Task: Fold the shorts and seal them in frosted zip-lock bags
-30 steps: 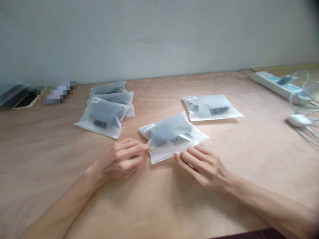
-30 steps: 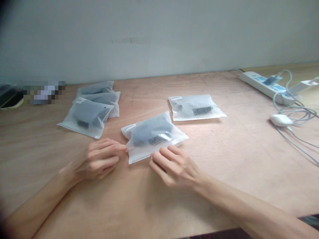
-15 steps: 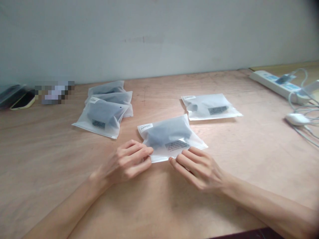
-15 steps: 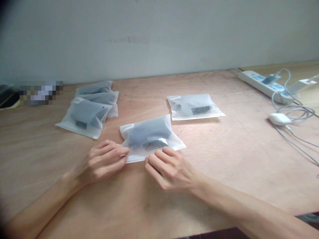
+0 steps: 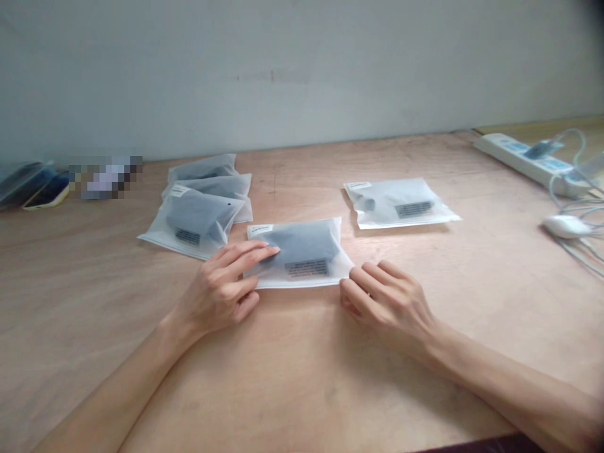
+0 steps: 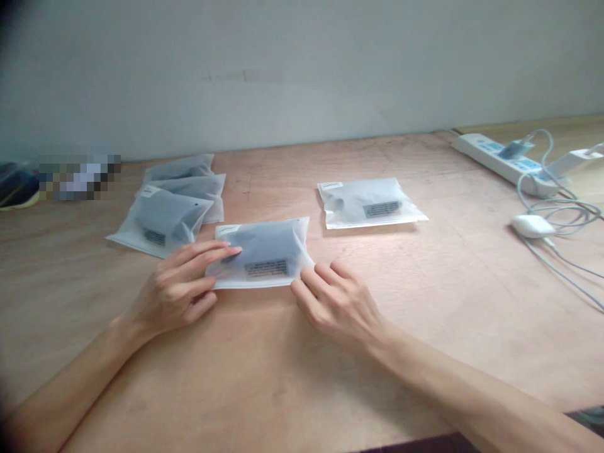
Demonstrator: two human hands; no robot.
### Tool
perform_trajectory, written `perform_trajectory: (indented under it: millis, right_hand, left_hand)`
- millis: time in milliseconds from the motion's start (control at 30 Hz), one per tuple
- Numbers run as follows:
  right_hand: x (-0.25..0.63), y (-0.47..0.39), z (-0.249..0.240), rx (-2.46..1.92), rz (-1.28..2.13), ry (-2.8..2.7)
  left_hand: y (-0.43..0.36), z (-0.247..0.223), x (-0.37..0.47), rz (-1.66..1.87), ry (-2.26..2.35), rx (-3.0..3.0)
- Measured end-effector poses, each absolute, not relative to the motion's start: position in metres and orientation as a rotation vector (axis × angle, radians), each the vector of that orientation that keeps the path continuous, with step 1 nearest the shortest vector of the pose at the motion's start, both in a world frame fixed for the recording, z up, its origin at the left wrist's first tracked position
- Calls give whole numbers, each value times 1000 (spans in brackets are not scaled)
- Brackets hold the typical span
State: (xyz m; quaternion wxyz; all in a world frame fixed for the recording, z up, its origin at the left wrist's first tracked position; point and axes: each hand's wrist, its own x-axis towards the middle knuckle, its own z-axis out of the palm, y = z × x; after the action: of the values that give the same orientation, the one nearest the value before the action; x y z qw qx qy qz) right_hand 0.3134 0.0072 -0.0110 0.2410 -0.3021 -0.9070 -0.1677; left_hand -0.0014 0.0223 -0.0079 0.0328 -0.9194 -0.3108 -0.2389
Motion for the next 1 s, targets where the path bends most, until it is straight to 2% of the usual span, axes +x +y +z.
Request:
perform_trajectory:
  millis: [267,600,833,1000]
  right_hand:
    - [313,8,-9,-1037,-537,-2429]
    - [313,10,-19,-937,-126,-2423]
    - [311,5,-20,-811,-66,-2445]
    - [309,4,-23,-766,-25,-2444]
  left_hand:
    - [27,-7,-3,-767,-1030,-2731]
    - [17,-6,5,-798,-1086,-2733]
    - [16,-18,24,-550,-1090,-2649]
    - [16,-14,16,-603,-946,-2591]
